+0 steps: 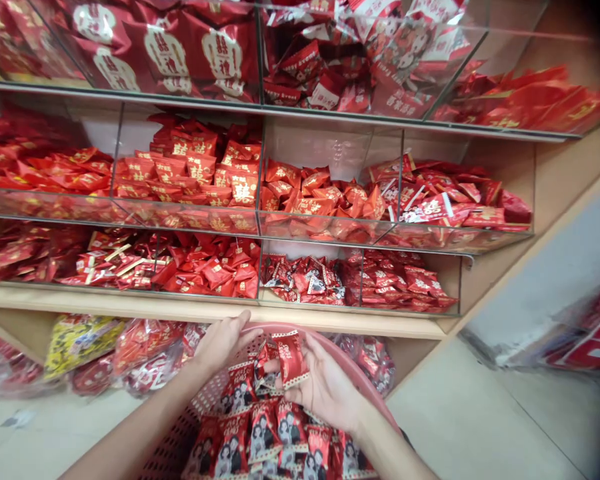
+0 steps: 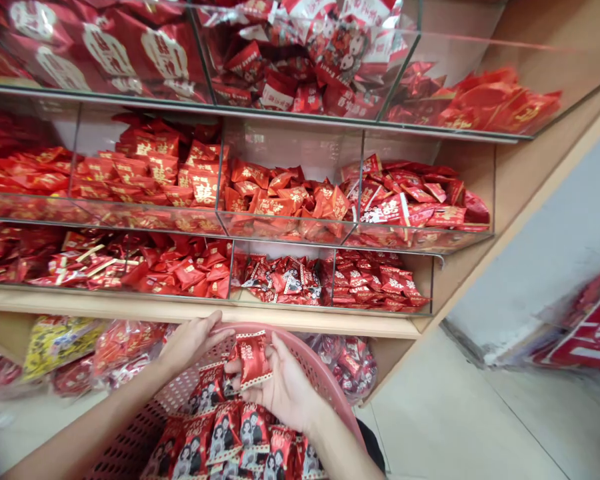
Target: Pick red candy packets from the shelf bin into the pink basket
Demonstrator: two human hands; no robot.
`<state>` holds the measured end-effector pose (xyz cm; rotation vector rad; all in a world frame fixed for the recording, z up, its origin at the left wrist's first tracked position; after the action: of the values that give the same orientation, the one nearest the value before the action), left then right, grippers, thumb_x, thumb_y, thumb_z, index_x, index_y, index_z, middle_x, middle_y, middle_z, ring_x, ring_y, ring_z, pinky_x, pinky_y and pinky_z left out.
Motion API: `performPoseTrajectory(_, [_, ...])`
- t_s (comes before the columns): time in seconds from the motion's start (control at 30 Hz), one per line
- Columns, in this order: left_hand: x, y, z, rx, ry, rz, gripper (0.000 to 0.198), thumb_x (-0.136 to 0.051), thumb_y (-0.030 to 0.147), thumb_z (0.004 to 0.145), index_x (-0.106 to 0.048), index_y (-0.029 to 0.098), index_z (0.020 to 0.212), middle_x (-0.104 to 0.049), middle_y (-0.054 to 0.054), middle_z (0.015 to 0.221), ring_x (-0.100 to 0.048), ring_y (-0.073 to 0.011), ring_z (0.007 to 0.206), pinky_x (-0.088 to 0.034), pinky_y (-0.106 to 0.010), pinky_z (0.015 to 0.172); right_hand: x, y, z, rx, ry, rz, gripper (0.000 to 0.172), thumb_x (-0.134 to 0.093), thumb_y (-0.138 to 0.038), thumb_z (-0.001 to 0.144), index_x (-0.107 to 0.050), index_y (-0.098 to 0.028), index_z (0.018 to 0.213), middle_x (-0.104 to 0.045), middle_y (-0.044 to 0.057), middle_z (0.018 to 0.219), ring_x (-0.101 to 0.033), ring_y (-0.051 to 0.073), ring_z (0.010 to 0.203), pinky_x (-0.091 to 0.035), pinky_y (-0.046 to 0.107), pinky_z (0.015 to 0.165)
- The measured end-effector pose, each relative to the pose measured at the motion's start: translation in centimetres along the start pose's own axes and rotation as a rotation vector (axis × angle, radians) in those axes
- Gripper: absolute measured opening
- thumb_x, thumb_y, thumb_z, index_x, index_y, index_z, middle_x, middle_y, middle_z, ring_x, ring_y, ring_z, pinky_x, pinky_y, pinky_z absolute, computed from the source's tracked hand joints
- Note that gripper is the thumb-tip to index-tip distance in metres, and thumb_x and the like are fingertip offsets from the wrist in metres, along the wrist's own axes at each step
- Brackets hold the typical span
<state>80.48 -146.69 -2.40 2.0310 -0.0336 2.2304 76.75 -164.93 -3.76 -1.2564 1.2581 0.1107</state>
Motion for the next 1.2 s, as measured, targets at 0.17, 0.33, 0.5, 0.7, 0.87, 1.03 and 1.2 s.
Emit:
performPoseTrajectory(0.17, [-0.4,0.0,0.0,0.005,0.014,0.011,0.037,-0.034,0.056,0.089,-0.049,0.023,0.097,-0.07,-0.009,0.081,-0.068,-0.0286,0.081,-0.042,-0.029,0.062,-0.4,-0.2,-0.4,0.006,0.028,0.029,0.038,-0.027,-0.044,0.096,-0.049,-0.017,0.112,-0.07,0.009,0.093,-0.067,0.016,0.081,-0.048,0.028,0.072])
performPoseTrajectory(0.33, [-0.4,-0.1,-0.1,-0.002,0.01,-0.002,0.039,-0.032,0.056,0.09,-0.049,0.022,0.1,-0.07,-0.009,0.079,-0.068,-0.0283,0.08,-0.042,-0.029,0.063,0.1,0.3,-0.5,-0.048,0.073,0.098,0.026,-0.039,-0.036,0.093,-0.055,-0.017,0.098,-0.067,0.005,0.089,-0.066,0.021,0.092,-0.045,0.041,0.088])
performPoseTrajectory(0.5, [-0.1,0.1,-0.2,-0.001,0.007,-0.005,0.038,-0.034,0.055,0.089,-0.051,0.022,0.098,-0.07,-0.009,0.079,-0.068,-0.0284,0.079,-0.044,-0.03,0.064,0.9,1.0,-0.1,-0.048,0.071,0.063,0.019,-0.054,-0.03,0.088,-0.057,-0.015,0.099,-0.064,0.005,0.093,-0.064,0.013,0.086,-0.047,0.026,0.079])
performPoseTrajectory(0.7, [-0.3,0.0,-0.2,-0.001,0.012,-0.002,0.039,-0.033,0.055,0.089,-0.051,0.021,0.098,-0.07,-0.009,0.077,-0.068,-0.0284,0.079,-0.043,-0.029,0.062,1.5,1.7,-0.1,0.021,0.139,-0.165,0.052,-0.072,-0.023,0.073,-0.051,-0.025,0.12,-0.055,-0.001,0.093,-0.058,0.011,0.081,-0.048,0.029,0.078])
performPoseTrajectory(0.87, [-0.1,0.1,-0.3,-0.012,0.022,0.001,0.04,-0.033,0.055,0.089,-0.051,0.021,0.098,-0.07,-0.01,0.078,-0.068,-0.0305,0.078,-0.043,-0.03,0.06,1.3,1.9,-0.3,0.051,0.175,-0.381,0.046,-0.072,-0.03,0.073,-0.052,-0.029,0.114,-0.051,-0.002,0.093,-0.053,0.01,0.082,-0.042,0.024,0.073])
performPoseTrajectory(1.03, [-0.2,0.1,-0.3,-0.01,0.019,0.0,0.041,-0.035,0.057,0.088,-0.051,0.021,0.098,-0.07,-0.01,0.077,-0.068,-0.0298,0.077,-0.042,-0.029,0.059,-0.6,2.5,0.9,0.099,0.145,-0.65,0.044,-0.068,-0.029,0.073,-0.047,-0.028,0.111,-0.045,-0.006,0.078,-0.042,0.007,0.06,-0.032,0.022,0.056])
performPoseTrajectory(1.2, [0.0,-0.2,-0.2,-0.05,0.002,-0.028,0.044,-0.033,0.061,0.087,-0.052,0.021,0.092,-0.068,-0.007,0.073,-0.068,-0.0269,0.074,-0.04,-0.027,0.057,-3.3,4.9,3.1,0.103,0.082,-1.187,0.044,-0.061,-0.025,0.074,-0.054,-0.025,0.118,-0.053,0.0,0.09,-0.046,0.01,0.061,-0.036,0.026,0.059])
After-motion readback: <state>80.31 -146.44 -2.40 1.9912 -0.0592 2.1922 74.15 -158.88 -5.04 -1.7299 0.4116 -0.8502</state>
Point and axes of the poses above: each hand's wrist, its own z-axis towards the middle knuckle, its own x-axis out of the back of the hand, y = z × x, the point moved 4 cm from there along z, towards the middle knuckle
